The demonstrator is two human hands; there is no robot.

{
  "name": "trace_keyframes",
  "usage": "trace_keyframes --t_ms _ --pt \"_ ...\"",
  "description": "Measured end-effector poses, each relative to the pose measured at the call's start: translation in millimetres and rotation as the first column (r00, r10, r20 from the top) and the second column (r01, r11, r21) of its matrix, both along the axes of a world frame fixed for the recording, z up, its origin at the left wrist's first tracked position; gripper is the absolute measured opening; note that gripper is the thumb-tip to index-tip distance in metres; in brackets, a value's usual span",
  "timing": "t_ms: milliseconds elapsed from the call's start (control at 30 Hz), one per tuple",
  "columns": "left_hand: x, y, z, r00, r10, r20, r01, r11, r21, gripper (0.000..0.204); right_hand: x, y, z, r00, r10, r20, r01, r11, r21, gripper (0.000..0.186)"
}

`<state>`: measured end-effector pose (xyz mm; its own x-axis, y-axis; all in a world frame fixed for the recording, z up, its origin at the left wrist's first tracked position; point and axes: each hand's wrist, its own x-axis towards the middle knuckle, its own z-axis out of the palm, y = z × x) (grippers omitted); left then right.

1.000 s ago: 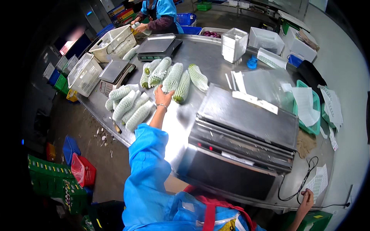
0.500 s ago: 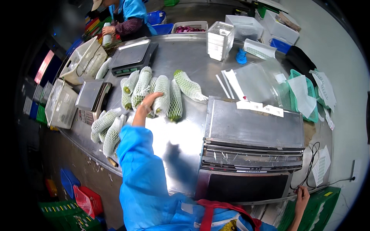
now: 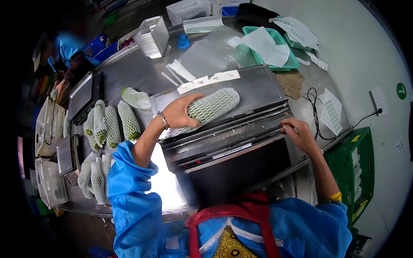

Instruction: The person wraps mesh-bagged cucumbers in plastic film using a heat-sealing machine. They place the mesh bag on the machine, pull a sheet of plastic over it, and press the machine to seal the package. The sealed items are then placed into a green crate. The person also applies labels to the packages and stacks the crates.

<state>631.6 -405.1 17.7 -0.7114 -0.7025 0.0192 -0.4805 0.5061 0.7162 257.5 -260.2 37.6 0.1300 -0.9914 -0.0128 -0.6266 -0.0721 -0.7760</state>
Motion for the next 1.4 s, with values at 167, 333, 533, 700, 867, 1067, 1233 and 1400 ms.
trace_keyframes --t_ms 167,333,533,700,867,1067,1233,1400 --pt "4.5 42.8 32.4 0.992 0.128 0.005 -0.113 0.892 -0.437 0.073 -25.8 -15.5 1.4 0.954 0.203 -0.223 -0.248 0.947 -0.202 0.016" --pt "79.4 109.0 22.4 0.929 0.140 0.342 0.091 0.810 -0.579 0.039 -36.9 -52.1 -2.4 0.538 0.403 -0.740 -0.732 0.659 -0.173 0.040" --pt "57.7 107.4 -2.1 0.883 0.004 0.469 0.280 0.798 -0.534 0.039 -15.1 -98.3 -17.9 0.274 0.564 -0.779 -0.931 0.359 -0.067 0.037" --pt "48.3 120.7 -46.8 0.846 0.478 -0.235 -0.447 0.877 0.175 0.009 5.3 -84.0 -29.2 0.879 0.192 0.436 -0.350 0.882 0.316 0.017" --pt "61.4 138.0 -2.4 0.157 0.756 -0.635 -0.376 0.641 0.670 0.007 9.1 -77.5 11.5 0.331 -0.183 0.926 -0.285 0.916 0.283 0.011" --pt "65.6 37.5 -1.2 0.894 0.375 -0.245 -0.436 0.852 -0.290 0.045 42.1 -162.2 -5.5 0.926 0.326 -0.193 -0.372 0.876 -0.308 0.042" --pt "61.1 25.8 -14.2 0.972 0.089 0.216 -0.015 0.947 -0.322 0.071 27.1 -184.7 -39.8 0.557 0.587 -0.587 -0.810 0.540 -0.229 0.069" --pt "71.1 -18.1 0.7 0.953 -0.054 0.298 0.160 0.926 -0.342 0.070 50.9 -177.6 -39.7 0.579 0.681 -0.448 -0.810 0.543 -0.222 0.087"
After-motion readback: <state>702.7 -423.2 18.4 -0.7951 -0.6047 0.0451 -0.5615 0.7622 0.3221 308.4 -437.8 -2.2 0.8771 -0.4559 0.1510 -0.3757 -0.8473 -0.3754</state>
